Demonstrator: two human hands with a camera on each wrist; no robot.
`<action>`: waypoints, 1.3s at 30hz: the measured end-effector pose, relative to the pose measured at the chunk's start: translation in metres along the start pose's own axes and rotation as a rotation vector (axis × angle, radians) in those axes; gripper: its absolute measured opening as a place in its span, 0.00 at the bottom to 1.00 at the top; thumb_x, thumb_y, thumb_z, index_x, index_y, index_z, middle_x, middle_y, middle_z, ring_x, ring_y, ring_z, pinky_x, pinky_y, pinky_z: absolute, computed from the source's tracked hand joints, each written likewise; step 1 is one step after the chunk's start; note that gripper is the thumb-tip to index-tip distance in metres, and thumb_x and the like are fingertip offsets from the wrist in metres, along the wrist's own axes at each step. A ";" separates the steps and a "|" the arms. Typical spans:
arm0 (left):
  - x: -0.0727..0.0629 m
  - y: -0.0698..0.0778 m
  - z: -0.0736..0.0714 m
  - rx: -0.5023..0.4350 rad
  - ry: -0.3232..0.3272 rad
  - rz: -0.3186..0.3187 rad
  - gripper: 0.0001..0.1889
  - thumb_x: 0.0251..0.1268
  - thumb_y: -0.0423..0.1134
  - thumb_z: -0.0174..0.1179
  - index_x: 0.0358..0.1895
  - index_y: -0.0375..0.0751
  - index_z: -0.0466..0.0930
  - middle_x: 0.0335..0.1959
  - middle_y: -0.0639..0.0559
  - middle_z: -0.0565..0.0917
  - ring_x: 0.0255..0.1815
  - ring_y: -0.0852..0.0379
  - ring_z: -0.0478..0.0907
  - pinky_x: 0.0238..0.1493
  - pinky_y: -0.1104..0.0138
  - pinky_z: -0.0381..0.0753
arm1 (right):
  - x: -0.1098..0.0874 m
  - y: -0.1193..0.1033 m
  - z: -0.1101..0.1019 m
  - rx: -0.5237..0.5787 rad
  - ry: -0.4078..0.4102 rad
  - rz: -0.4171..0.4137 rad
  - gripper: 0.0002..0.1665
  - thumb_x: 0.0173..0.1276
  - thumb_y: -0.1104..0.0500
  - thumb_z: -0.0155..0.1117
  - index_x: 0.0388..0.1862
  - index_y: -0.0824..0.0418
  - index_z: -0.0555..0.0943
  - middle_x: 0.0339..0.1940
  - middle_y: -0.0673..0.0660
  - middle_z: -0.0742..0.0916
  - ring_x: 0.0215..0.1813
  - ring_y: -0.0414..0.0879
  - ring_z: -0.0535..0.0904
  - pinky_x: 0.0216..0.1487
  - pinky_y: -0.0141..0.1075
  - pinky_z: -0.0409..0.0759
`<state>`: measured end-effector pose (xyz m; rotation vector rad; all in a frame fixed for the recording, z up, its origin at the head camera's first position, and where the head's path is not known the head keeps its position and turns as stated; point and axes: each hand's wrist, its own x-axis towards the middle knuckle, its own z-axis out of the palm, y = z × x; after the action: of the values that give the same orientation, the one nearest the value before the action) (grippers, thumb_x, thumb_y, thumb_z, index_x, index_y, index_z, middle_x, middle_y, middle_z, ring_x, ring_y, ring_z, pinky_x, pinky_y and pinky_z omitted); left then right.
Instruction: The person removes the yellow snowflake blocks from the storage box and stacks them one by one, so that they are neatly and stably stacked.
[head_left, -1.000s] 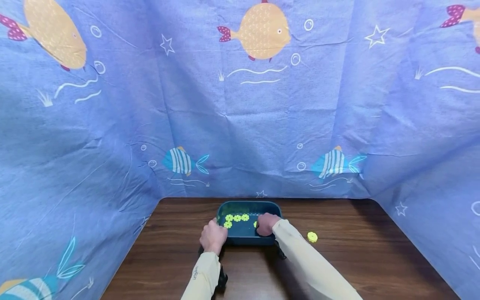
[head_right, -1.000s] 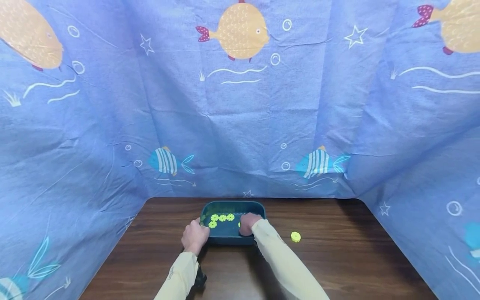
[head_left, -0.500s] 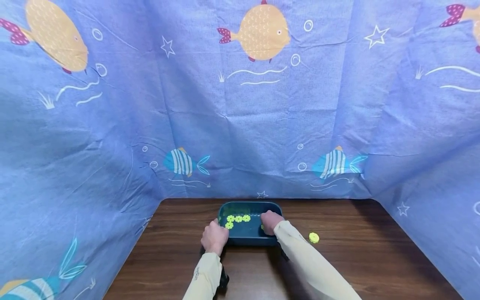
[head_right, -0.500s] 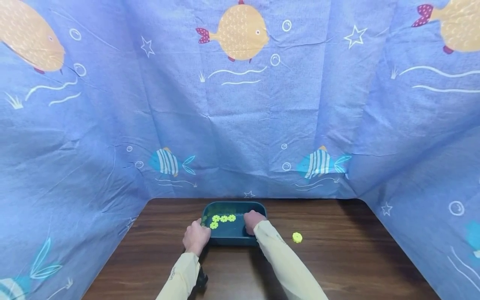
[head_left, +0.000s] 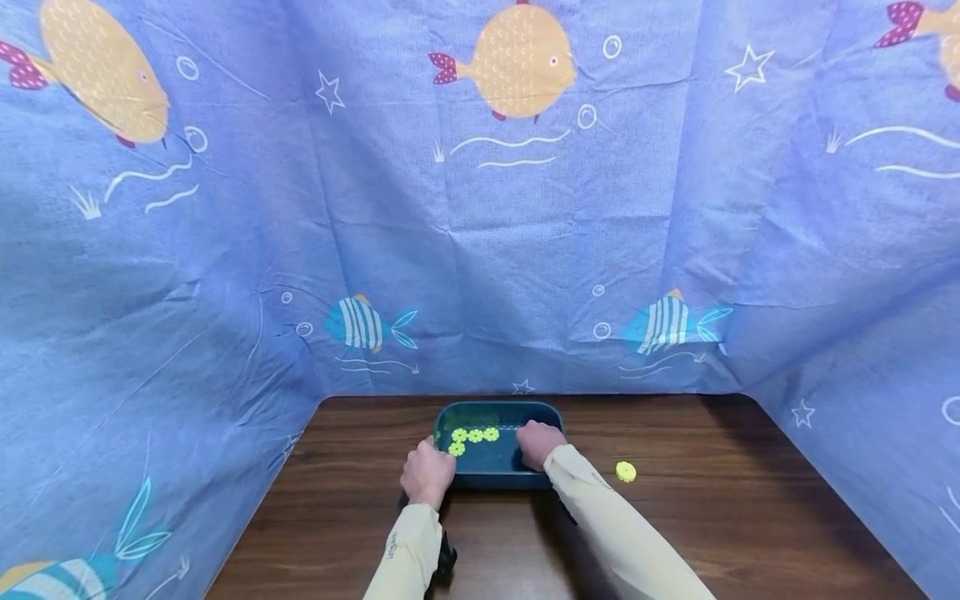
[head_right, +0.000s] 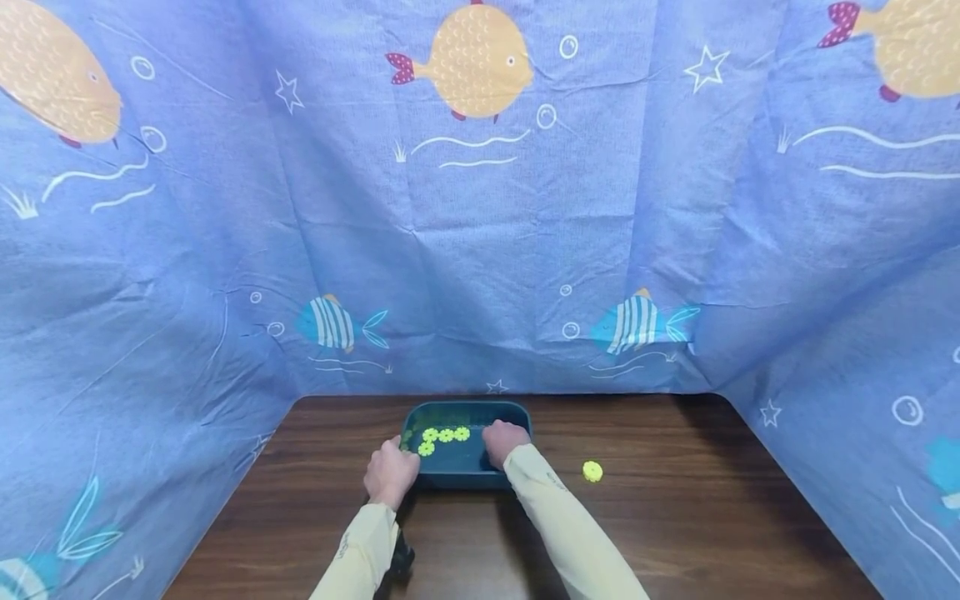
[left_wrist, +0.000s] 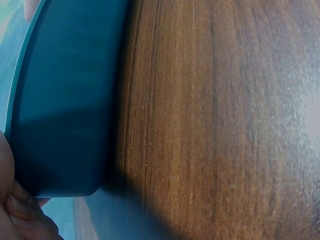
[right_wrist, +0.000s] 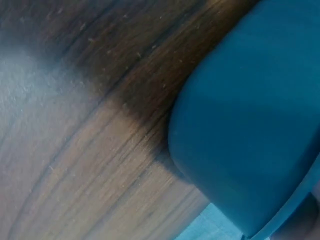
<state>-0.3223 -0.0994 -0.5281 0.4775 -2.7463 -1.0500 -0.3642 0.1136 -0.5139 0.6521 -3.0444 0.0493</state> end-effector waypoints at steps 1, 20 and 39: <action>0.000 0.000 0.000 0.003 0.002 0.001 0.24 0.60 0.37 0.58 0.62 0.37 0.81 0.48 0.35 0.87 0.39 0.39 0.83 0.37 0.45 0.81 | 0.001 0.002 0.001 0.008 0.006 0.005 0.04 0.64 0.63 0.70 0.29 0.60 0.86 0.26 0.56 0.86 0.25 0.46 0.80 0.32 0.46 0.85; 0.001 0.002 0.000 0.025 0.004 0.003 0.19 0.60 0.37 0.59 0.55 0.37 0.84 0.42 0.38 0.87 0.35 0.43 0.82 0.35 0.47 0.80 | -0.029 0.103 -0.057 0.324 0.314 0.088 0.07 0.63 0.68 0.64 0.39 0.66 0.85 0.32 0.58 0.84 0.36 0.52 0.82 0.42 0.48 0.81; 0.000 0.001 0.001 0.012 0.000 0.002 0.25 0.61 0.37 0.57 0.63 0.36 0.80 0.51 0.33 0.86 0.42 0.37 0.84 0.40 0.44 0.81 | -0.102 0.179 -0.026 0.808 -0.054 0.250 0.07 0.69 0.69 0.62 0.39 0.73 0.85 0.30 0.57 0.86 0.32 0.46 0.81 0.34 0.40 0.83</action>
<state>-0.3230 -0.0984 -0.5279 0.4766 -2.7536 -1.0342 -0.3446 0.3197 -0.4955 0.2616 -3.0524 1.3194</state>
